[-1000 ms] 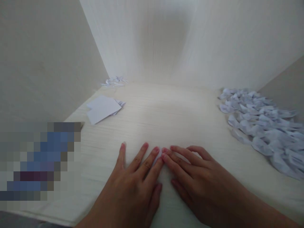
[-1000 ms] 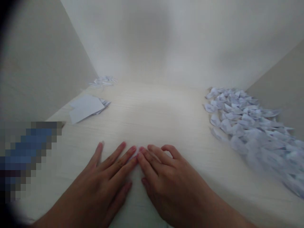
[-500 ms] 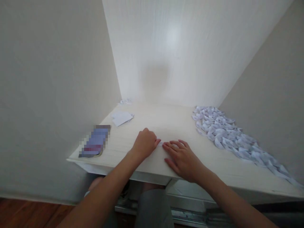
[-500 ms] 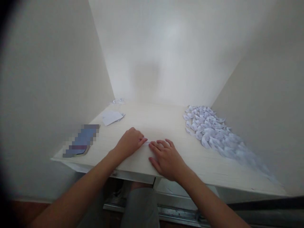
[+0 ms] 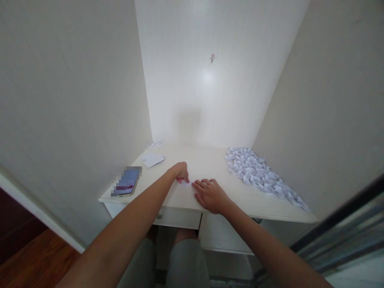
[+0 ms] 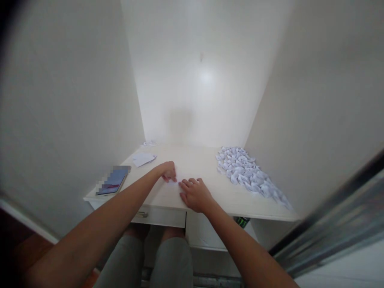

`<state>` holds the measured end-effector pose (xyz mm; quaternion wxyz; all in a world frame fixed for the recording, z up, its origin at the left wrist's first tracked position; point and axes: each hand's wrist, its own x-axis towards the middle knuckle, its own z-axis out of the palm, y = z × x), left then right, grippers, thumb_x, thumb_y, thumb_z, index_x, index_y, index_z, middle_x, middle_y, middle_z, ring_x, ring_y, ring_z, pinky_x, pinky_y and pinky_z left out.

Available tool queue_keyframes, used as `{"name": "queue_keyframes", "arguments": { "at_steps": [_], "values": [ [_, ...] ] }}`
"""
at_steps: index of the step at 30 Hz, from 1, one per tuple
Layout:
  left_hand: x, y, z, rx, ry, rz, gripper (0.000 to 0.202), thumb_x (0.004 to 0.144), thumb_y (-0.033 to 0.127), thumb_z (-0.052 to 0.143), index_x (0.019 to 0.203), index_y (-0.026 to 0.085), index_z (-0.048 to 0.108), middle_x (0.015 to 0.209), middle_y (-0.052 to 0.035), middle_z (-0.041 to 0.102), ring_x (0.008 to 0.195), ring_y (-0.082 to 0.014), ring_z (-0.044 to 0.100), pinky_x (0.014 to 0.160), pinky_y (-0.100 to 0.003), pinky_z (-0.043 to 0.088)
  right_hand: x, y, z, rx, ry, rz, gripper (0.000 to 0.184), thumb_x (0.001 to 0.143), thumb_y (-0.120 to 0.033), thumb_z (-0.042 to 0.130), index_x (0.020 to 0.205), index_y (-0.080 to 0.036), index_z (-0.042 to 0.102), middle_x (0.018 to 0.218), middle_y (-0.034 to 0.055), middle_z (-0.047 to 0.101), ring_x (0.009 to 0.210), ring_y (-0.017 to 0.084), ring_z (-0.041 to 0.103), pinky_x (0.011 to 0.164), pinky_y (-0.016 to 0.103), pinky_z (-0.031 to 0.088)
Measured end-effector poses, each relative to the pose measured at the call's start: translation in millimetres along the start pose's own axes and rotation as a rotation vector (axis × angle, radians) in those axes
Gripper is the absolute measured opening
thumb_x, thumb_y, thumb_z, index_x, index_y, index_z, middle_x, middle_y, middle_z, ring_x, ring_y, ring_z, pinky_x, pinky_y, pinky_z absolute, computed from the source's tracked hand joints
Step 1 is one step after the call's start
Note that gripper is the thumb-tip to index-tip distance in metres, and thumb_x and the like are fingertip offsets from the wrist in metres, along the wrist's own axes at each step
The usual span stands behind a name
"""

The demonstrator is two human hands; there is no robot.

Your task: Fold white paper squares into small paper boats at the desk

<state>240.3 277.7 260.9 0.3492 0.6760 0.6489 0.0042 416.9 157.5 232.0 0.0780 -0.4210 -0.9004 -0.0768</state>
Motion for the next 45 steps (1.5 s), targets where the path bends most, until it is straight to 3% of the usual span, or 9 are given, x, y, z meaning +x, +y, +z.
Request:
{"name": "queue_keyframes", "arguments": {
  "at_steps": [7, 11, 13, 16, 20, 26, 30, 36, 45],
  "values": [
    [-1.4, -1.8, -3.0, -0.200, -0.072, -0.060, 0.014, 0.090, 0.024, 0.070, 0.087, 0.011, 0.065, 0.079, -0.0005, 0.066, 0.067, -0.0122, 0.064, 0.066, -0.030, 0.057, -0.7, 4.1, 3.8, 0.036, 0.003, 0.003, 0.044, 0.102, -0.038, 0.043, 0.140, -0.019, 0.052, 0.141, 0.0134, 0.057, 0.127, 0.029, 0.052, 0.104, 0.046, 0.037],
    [-23.0, -15.2, 2.2, -0.465, -0.007, 0.086, 0.030, 0.062, 0.018, 0.089, 0.066, 0.012, 0.060, 0.057, 0.0008, 0.061, 0.054, -0.0144, 0.060, 0.060, -0.032, 0.056, -5.8, 3.9, 11.2, 0.148, 0.134, 0.146, 0.051, 0.097, -0.042, 0.054, 0.139, -0.013, 0.053, 0.141, 0.0174, 0.058, 0.131, 0.030, 0.051, 0.111, 0.045, 0.035],
    [-44.8, -24.1, 18.0, -0.655, 0.074, 0.204, 0.034, 0.058, 0.021, 0.091, 0.069, 0.013, 0.060, 0.062, -0.0008, 0.063, 0.059, -0.0146, 0.063, 0.064, -0.031, 0.057, -9.0, -7.2, 15.0, 0.285, 0.279, 0.341, 0.051, 0.096, -0.044, 0.058, 0.135, -0.011, 0.055, 0.129, 0.0192, 0.066, 0.122, 0.030, 0.058, 0.108, 0.045, 0.039],
    [-85.9, -36.1, 58.5, -0.926, 0.249, 0.338, 0.033, 0.075, 0.038, 0.079, 0.086, 0.016, 0.057, 0.083, -0.0012, 0.067, 0.076, -0.0109, 0.067, 0.080, -0.027, 0.057, -11.7, -41.2, 20.5, 0.727, 0.540, 0.603, 0.048, 0.092, -0.045, 0.061, 0.130, -0.015, 0.056, 0.109, 0.0142, 0.073, 0.099, 0.026, 0.070, 0.094, 0.042, 0.052],
    [-137.5, -47.4, 109.1, -1.491, 0.320, 0.472, 0.042, 0.063, 0.038, 0.087, 0.084, 0.016, 0.060, 0.085, -0.0012, 0.068, 0.073, -0.0127, 0.067, 0.074, -0.028, 0.059, -15.3, -93.9, 20.2, 1.264, 0.700, 0.552, 0.043, 0.085, -0.042, 0.069, 0.120, -0.018, 0.062, 0.096, 0.0073, 0.073, 0.082, 0.021, 0.071, 0.075, 0.034, 0.058],
    [-174.8, -60.0, 107.0, -1.268, 0.262, 0.580, 0.035, 0.072, 0.033, 0.083, 0.096, 0.016, 0.065, 0.083, -0.0002, 0.066, 0.078, -0.0150, 0.066, 0.070, -0.028, 0.062, -27.1, -111.2, -4.7, 1.277, 0.666, 0.566, 0.028, 0.084, -0.035, 0.068, 0.105, -0.018, 0.073, 0.072, 0.0018, 0.069, 0.063, 0.016, 0.061, 0.062, 0.030, 0.053],
    [-170.6, -63.6, 85.0, -1.099, 0.299, 0.684, 0.059, 0.075, 0.032, 0.079, 0.128, 0.019, 0.057, 0.078, 0.0034, 0.057, 0.074, -0.0149, 0.064, 0.066, -0.033, 0.065, -21.6, -93.4, -21.7, 1.191, 0.557, 0.496, 0.029, 0.083, -0.031, 0.067, 0.108, -0.017, 0.074, 0.081, 0.0045, 0.074, 0.064, 0.016, 0.062, 0.063, 0.030, 0.053],
    [-134.7, -61.5, 72.1, -0.958, 0.456, 0.708, 0.041, 0.078, 0.029, 0.074, 0.117, 0.017, 0.065, 0.083, 0.0004, 0.061, 0.072, -0.0135, 0.066, 0.073, -0.034, 0.067, 8.2, -64.9, -19.3, 0.940, 0.571, 0.369, 0.027, 0.088, -0.026, 0.063, 0.110, -0.020, 0.075, 0.100, 0.0081, 0.076, 0.079, 0.017, 0.065, 0.072, 0.030, 0.052],
    [-67.8, -68.9, 56.6, -1.037, 0.529, 0.681, 0.034, 0.075, 0.030, 0.080, 0.104, 0.016, 0.069, 0.084, -0.0016, 0.070, 0.070, -0.0149, 0.070, 0.072, -0.034, 0.067, 62.2, -17.7, 18.0, 0.962, 0.615, 0.273, 0.017, 0.085, -0.022, 0.069, 0.101, -0.022, 0.076, 0.102, 0.0062, 0.076, 0.083, 0.018, 0.069, 0.073, 0.030, 0.055]
  ]
}}
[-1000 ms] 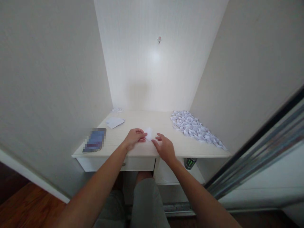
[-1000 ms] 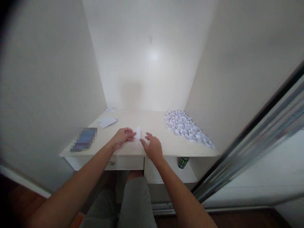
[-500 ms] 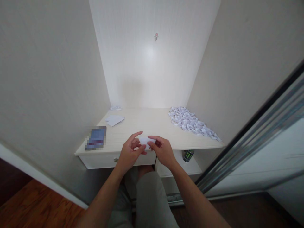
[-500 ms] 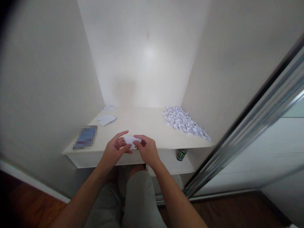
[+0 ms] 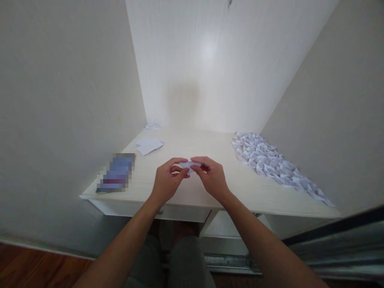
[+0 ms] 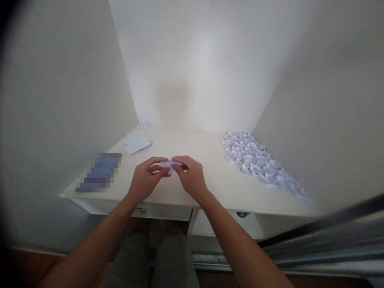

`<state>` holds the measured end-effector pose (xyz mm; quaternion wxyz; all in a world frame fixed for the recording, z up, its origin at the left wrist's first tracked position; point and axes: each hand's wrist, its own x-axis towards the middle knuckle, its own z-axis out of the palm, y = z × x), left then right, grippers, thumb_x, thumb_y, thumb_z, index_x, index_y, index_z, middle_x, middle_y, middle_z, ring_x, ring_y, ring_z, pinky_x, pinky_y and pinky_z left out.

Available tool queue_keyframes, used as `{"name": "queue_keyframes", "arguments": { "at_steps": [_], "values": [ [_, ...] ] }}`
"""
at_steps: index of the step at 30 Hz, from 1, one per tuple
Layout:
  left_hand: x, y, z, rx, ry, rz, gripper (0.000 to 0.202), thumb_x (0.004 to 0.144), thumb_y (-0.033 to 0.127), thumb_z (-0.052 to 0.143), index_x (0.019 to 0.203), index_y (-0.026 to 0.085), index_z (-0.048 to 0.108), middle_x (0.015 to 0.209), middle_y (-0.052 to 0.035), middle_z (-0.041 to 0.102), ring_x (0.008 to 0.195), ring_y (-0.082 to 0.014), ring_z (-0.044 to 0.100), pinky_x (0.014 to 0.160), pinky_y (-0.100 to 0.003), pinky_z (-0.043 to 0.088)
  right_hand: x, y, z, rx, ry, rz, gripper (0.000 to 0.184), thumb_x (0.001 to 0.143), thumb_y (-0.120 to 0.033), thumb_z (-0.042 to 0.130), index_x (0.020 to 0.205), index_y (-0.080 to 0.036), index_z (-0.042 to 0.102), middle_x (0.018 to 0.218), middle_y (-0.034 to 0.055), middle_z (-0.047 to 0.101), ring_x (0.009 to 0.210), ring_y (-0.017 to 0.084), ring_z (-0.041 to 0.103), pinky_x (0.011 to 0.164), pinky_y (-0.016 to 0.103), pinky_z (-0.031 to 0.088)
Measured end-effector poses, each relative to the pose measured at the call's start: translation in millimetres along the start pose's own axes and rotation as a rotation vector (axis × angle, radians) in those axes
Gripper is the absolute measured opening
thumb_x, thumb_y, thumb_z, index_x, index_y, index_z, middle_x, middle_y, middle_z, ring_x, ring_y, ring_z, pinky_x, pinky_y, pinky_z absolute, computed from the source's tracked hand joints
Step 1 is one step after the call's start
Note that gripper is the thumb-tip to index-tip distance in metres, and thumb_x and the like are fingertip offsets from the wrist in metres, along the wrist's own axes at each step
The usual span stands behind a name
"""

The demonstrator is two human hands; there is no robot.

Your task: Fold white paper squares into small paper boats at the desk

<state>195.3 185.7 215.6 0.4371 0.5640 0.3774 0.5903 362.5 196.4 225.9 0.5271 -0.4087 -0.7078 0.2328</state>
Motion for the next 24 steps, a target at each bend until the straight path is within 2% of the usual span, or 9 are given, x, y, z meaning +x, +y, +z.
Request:
{"name": "queue_keyframes", "arguments": {
  "at_steps": [3, 8, 13, 15, 18, 21, 24],
  "values": [
    [15.9, -3.9, -5.2, -0.038, 0.028, -0.019, 0.034, 0.072, 0.030, 0.082, 0.100, 0.015, 0.069, 0.081, -0.0014, 0.071, 0.069, -0.0154, 0.071, 0.072, -0.034, 0.067, 21.8, 12.5, 4.9, 0.032, -0.038, -0.010, 0.017, 0.084, -0.022, 0.072, 0.101, -0.021, 0.075, 0.099, 0.0055, 0.077, 0.077, 0.016, 0.068, 0.072, 0.030, 0.056],
    [36.0, -9.6, -14.9, -0.073, 0.119, -0.023, 0.045, 0.069, 0.029, 0.085, 0.109, 0.014, 0.070, 0.080, -0.0003, 0.070, 0.067, -0.0136, 0.069, 0.072, -0.034, 0.067, 57.0, 24.8, 15.2, -0.006, -0.140, -0.147, 0.017, 0.086, -0.021, 0.071, 0.102, -0.022, 0.075, 0.103, 0.0061, 0.076, 0.086, 0.018, 0.070, 0.074, 0.030, 0.057],
    [40.7, -16.4, -17.7, -0.063, 0.185, -0.036, 0.046, 0.068, 0.029, 0.085, 0.109, 0.014, 0.071, 0.080, -0.0004, 0.070, 0.068, -0.0136, 0.069, 0.075, -0.036, 0.067, 67.0, 37.4, 28.5, 0.116, -0.150, -0.155, 0.015, 0.085, -0.021, 0.070, 0.099, -0.023, 0.076, 0.107, 0.0065, 0.075, 0.096, 0.019, 0.070, 0.076, 0.030, 0.058],
    [39.9, -17.2, -16.7, -0.031, 0.202, -0.041, 0.042, 0.069, 0.029, 0.085, 0.106, 0.014, 0.071, 0.075, -0.0001, 0.070, 0.068, -0.0146, 0.070, 0.075, -0.035, 0.067, 64.0, 41.3, 31.2, 0.190, -0.134, -0.116, 0.013, 0.084, -0.021, 0.071, 0.096, -0.023, 0.075, 0.111, 0.0068, 0.074, 0.098, 0.019, 0.070, 0.079, 0.031, 0.059],
    [39.2, -17.3, -15.6, 0.010, 0.194, -0.054, 0.033, 0.070, 0.028, 0.085, 0.096, 0.015, 0.071, 0.068, 0.0003, 0.069, 0.067, -0.0152, 0.071, 0.073, -0.031, 0.065, 58.8, 47.0, 31.2, 0.309, -0.151, 0.006, 0.010, 0.081, -0.024, 0.074, 0.091, -0.022, 0.072, 0.112, 0.0077, 0.073, 0.091, 0.018, 0.071, 0.079, 0.032, 0.059],
    [39.6, -17.7, -16.0, 0.045, 0.167, -0.079, 0.030, 0.069, 0.027, 0.086, 0.091, 0.015, 0.069, 0.069, -0.0008, 0.070, 0.068, -0.0153, 0.071, 0.069, -0.026, 0.063, 57.0, 54.1, 29.2, 0.403, -0.217, 0.165, 0.019, 0.076, -0.027, 0.079, 0.091, -0.020, 0.072, 0.099, 0.0075, 0.076, 0.078, 0.017, 0.071, 0.075, 0.033, 0.059],
    [39.9, -19.3, -16.8, 0.070, 0.156, -0.106, 0.033, 0.068, 0.028, 0.086, 0.093, 0.015, 0.069, 0.063, 0.0008, 0.068, 0.065, -0.0154, 0.070, 0.069, -0.028, 0.064, 58.3, 59.8, 28.1, 0.478, -0.306, 0.281, 0.022, 0.073, -0.027, 0.080, 0.092, -0.018, 0.074, 0.080, 0.0041, 0.075, 0.069, 0.016, 0.069, 0.069, 0.032, 0.057]
  ]
}}
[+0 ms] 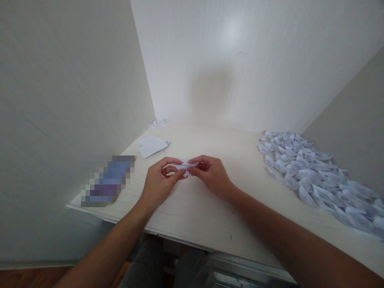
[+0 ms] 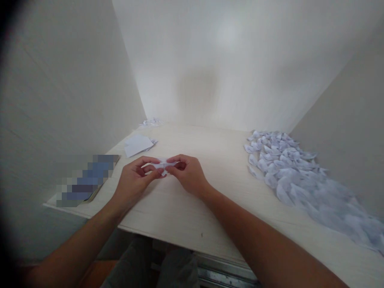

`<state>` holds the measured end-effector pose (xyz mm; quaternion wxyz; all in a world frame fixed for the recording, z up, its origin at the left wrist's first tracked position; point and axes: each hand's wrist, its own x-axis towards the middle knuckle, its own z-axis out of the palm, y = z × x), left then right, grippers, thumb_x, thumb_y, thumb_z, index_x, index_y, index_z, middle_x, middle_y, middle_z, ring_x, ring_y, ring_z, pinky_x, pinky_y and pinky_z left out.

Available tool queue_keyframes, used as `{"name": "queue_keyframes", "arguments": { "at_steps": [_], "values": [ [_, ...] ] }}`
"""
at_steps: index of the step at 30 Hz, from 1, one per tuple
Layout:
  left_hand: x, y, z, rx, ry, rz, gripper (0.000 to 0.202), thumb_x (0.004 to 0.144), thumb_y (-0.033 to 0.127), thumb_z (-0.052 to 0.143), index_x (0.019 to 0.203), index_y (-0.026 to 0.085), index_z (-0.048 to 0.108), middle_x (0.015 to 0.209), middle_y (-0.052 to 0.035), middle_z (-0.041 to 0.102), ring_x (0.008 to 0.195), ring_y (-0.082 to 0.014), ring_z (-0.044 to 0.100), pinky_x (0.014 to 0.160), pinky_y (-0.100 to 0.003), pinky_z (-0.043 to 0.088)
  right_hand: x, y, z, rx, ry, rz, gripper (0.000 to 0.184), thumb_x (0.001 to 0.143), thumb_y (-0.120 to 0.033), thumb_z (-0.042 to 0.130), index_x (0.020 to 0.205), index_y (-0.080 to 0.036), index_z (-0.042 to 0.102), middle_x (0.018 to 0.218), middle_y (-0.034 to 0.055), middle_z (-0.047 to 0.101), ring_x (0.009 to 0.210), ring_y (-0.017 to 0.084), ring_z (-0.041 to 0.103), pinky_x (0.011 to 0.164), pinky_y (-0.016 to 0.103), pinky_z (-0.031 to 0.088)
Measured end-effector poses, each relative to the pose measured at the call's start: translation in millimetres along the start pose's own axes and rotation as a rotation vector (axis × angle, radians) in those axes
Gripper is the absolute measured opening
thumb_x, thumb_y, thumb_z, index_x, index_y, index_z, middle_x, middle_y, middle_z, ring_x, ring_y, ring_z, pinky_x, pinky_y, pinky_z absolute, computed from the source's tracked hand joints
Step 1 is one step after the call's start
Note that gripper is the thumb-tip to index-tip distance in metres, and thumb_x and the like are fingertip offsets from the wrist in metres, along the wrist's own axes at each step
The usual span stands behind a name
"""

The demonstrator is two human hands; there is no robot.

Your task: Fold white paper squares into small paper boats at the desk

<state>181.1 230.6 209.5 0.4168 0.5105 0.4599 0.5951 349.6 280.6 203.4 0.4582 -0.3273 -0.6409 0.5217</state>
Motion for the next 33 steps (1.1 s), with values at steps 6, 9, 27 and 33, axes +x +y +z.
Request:
{"name": "queue_keyframes", "arguments": {
  "at_steps": [6, 9, 27, 33],
  "values": [
    [-0.3, -3.9, 0.5, 0.007, -0.053, -0.002, 0.031, 0.070, 0.032, 0.085, 0.093, 0.014, 0.073, 0.076, -0.0026, 0.073, 0.069, -0.0154, 0.070, 0.074, -0.035, 0.067, -0.5, -4.2, -1.8, -0.030, -0.059, -0.015, 0.015, 0.076, -0.028, 0.077, 0.088, -0.020, 0.079, 0.085, 0.0044, 0.078, 0.075, 0.017, 0.070, 0.073, 0.032, 0.056],
    [-0.2, -4.5, -0.4, 0.011, -0.029, 0.022, 0.032, 0.067, 0.034, 0.087, 0.087, 0.013, 0.074, 0.079, -0.0044, 0.073, 0.068, -0.0155, 0.069, 0.072, -0.035, 0.067, -3.2, -9.6, -1.6, -0.123, -0.056, -0.071, 0.016, 0.076, -0.031, 0.078, 0.087, -0.019, 0.079, 0.087, 0.0062, 0.078, 0.079, 0.019, 0.071, 0.074, 0.032, 0.055],
    [-4.9, -3.9, 1.9, 0.027, 0.013, 0.050, 0.033, 0.069, 0.034, 0.084, 0.093, 0.020, 0.066, 0.065, 0.0069, 0.048, 0.058, -0.0083, 0.052, 0.062, -0.031, 0.067, -5.3, -15.6, 2.6, -0.233, 0.047, -0.067, 0.027, 0.072, -0.027, 0.076, 0.095, -0.020, 0.062, 0.057, -0.0081, 0.052, 0.053, 0.010, 0.044, 0.051, 0.024, 0.033],
    [-3.5, -2.0, -2.0, -0.072, 0.018, 0.012, 0.040, 0.063, 0.030, 0.088, 0.083, 0.019, 0.055, 0.067, 0.0073, 0.054, 0.059, -0.0078, 0.057, 0.057, -0.024, 0.063, -2.3, -17.6, -2.2, -0.136, -0.047, 0.009, 0.025, 0.073, -0.021, 0.072, 0.097, -0.018, 0.065, 0.055, -0.0095, 0.051, 0.051, 0.009, 0.050, 0.053, 0.023, 0.038]
  ]
}}
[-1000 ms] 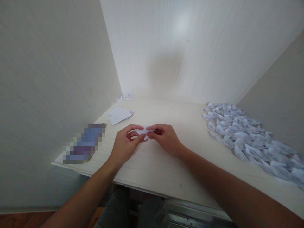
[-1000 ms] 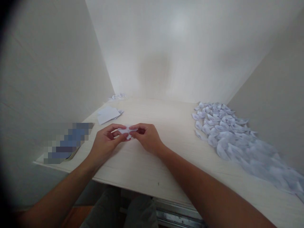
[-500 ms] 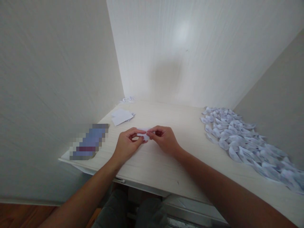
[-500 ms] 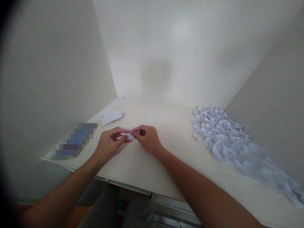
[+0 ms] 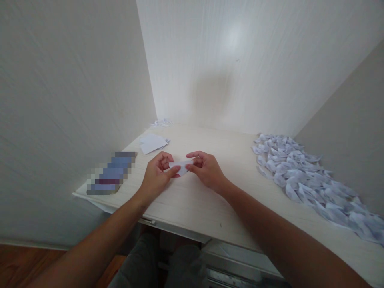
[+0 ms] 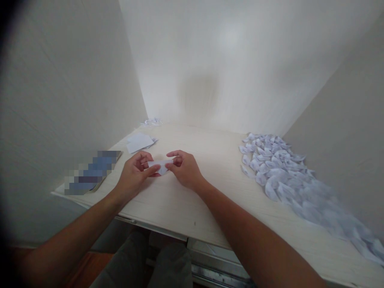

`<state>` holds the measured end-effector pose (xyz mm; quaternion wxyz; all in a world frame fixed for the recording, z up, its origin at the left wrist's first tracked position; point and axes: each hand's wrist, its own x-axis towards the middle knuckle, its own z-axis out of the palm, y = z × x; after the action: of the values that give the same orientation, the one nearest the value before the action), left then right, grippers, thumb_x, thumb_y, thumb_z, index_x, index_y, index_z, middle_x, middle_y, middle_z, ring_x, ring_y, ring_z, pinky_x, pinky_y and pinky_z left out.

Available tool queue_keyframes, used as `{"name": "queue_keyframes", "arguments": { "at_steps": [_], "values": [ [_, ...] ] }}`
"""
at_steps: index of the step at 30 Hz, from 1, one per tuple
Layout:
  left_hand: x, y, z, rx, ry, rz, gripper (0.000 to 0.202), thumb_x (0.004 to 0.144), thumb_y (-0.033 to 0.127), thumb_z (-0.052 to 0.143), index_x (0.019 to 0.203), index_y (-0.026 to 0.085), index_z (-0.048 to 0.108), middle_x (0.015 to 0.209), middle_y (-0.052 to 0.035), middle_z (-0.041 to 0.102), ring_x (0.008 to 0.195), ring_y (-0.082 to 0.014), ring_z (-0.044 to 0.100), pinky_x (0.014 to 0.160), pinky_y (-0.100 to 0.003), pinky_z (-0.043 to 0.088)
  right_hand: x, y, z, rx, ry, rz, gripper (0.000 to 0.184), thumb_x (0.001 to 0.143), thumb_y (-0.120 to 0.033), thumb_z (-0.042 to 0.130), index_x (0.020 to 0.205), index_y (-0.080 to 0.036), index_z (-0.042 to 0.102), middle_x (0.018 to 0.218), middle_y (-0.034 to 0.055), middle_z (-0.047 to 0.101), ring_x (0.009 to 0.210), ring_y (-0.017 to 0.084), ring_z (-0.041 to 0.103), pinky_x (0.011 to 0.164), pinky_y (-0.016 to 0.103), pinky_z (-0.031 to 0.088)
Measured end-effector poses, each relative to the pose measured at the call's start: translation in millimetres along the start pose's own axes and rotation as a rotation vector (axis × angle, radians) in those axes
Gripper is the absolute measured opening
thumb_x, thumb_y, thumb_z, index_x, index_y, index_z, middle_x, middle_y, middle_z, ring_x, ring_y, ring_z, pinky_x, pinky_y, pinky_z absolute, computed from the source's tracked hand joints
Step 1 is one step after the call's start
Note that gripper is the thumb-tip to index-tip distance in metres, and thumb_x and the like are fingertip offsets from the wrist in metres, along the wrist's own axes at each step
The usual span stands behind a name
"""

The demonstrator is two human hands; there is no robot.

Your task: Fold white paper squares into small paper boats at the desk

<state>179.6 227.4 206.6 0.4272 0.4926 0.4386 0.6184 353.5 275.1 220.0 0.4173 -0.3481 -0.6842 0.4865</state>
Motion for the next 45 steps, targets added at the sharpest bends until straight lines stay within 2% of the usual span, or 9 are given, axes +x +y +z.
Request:
{"name": "queue_keyframes", "arguments": {
  "at_steps": [7, 14, 20, 27, 31, 35, 39, 42, 45],
  "values": [
    [-0.7, -1.6, -0.9, -0.018, 0.005, -0.070, 0.050, 0.065, 0.027, 0.086, 0.088, 0.022, 0.042, 0.062, 0.0110, 0.056, 0.054, -0.0083, 0.059, 0.056, -0.027, 0.062, 2.7, 11.0, -4.4, 0.056, -0.013, 0.056, 0.029, 0.071, -0.021, 0.078, 0.089, -0.020, 0.056, 0.062, -0.0030, 0.067, 0.063, 0.016, 0.070, 0.062, 0.027, 0.051],
    [2.1, -2.8, -2.8, -0.013, -0.107, -0.191, 0.058, 0.063, 0.033, 0.087, 0.093, 0.023, 0.039, 0.070, 0.0025, 0.070, 0.067, -0.0216, 0.074, 0.056, -0.028, 0.061, 5.8, 12.9, -13.0, 0.068, -0.036, 0.063, 0.023, 0.072, -0.013, 0.071, 0.092, -0.019, 0.061, 0.064, -0.0027, 0.069, 0.062, 0.013, 0.069, 0.064, 0.026, 0.051],
    [1.3, -4.2, -5.1, -0.064, -0.125, -0.170, 0.056, 0.067, 0.035, 0.085, 0.097, 0.023, 0.039, 0.068, 0.0023, 0.072, 0.069, -0.0207, 0.076, 0.066, -0.031, 0.062, 7.3, 12.4, -19.5, 0.138, -0.008, 0.129, 0.028, 0.069, -0.026, 0.078, 0.089, -0.017, 0.061, 0.065, 0.0007, 0.071, 0.061, 0.013, 0.067, 0.062, 0.026, 0.049],
    [-3.7, -6.8, -3.1, 0.138, -0.183, 0.003, 0.041, 0.075, 0.037, 0.079, 0.109, 0.018, 0.065, 0.073, 0.0006, 0.067, 0.075, -0.0190, 0.073, 0.071, -0.033, 0.063, 5.0, 7.8, -20.2, 0.382, -0.009, 0.223, 0.034, 0.061, -0.023, 0.083, 0.079, -0.020, 0.054, 0.062, -0.0051, 0.065, 0.056, 0.011, 0.061, 0.059, 0.024, 0.046],
    [-4.2, -5.1, -5.7, 0.410, -0.156, 0.240, 0.017, 0.079, 0.029, 0.075, 0.094, 0.021, 0.077, 0.091, -0.0061, 0.070, 0.082, -0.0176, 0.067, 0.070, -0.028, 0.060, 4.0, 7.2, -21.6, 0.469, -0.106, 0.355, 0.031, 0.059, -0.020, 0.083, 0.079, -0.019, 0.060, 0.064, -0.0031, 0.064, 0.059, 0.011, 0.061, 0.059, 0.023, 0.049],
    [-2.9, 0.0, -6.8, 0.487, -0.088, 0.431, 0.008, 0.081, 0.029, 0.073, 0.084, 0.024, 0.078, 0.114, -0.0092, 0.067, 0.108, -0.0222, 0.064, 0.089, -0.034, 0.057, 3.7, 5.0, -20.8, 0.477, -0.185, 0.427, 0.023, 0.065, -0.023, 0.083, 0.079, -0.018, 0.065, 0.073, 0.0007, 0.066, 0.065, 0.012, 0.063, 0.059, 0.023, 0.051],
    [-2.1, -1.3, -6.1, 0.380, -0.083, 0.260, 0.016, 0.080, 0.035, 0.075, 0.086, 0.020, 0.077, 0.097, -0.0079, 0.075, 0.090, -0.0210, 0.070, 0.084, -0.033, 0.057, 2.8, -0.5, -17.4, 0.400, -0.178, 0.253, 0.028, 0.074, -0.042, 0.080, 0.088, -0.019, 0.072, 0.100, 0.0062, 0.071, 0.085, 0.015, 0.066, 0.068, 0.026, 0.054],
    [-1.4, -4.1, -4.6, 0.250, -0.045, 0.088, 0.024, 0.075, 0.038, 0.080, 0.083, 0.016, 0.076, 0.078, -0.0058, 0.075, 0.069, -0.0183, 0.069, 0.070, -0.031, 0.058, 0.5, -2.3, -12.6, 0.258, -0.199, 0.116, 0.030, 0.070, -0.041, 0.083, 0.087, -0.019, 0.073, 0.088, 0.0026, 0.072, 0.079, 0.013, 0.064, 0.072, 0.026, 0.051],
    [-1.2, -3.9, -2.1, 0.059, -0.059, -0.004, 0.032, 0.067, 0.037, 0.086, 0.085, 0.014, 0.073, 0.080, -0.0060, 0.075, 0.070, -0.0186, 0.071, 0.066, -0.032, 0.061, -1.9, -0.1, -6.7, 0.190, -0.164, 0.093, 0.025, 0.070, -0.039, 0.082, 0.074, -0.018, 0.069, 0.071, -0.0014, 0.068, 0.065, 0.011, 0.058, 0.064, 0.025, 0.045]
  ]
}}
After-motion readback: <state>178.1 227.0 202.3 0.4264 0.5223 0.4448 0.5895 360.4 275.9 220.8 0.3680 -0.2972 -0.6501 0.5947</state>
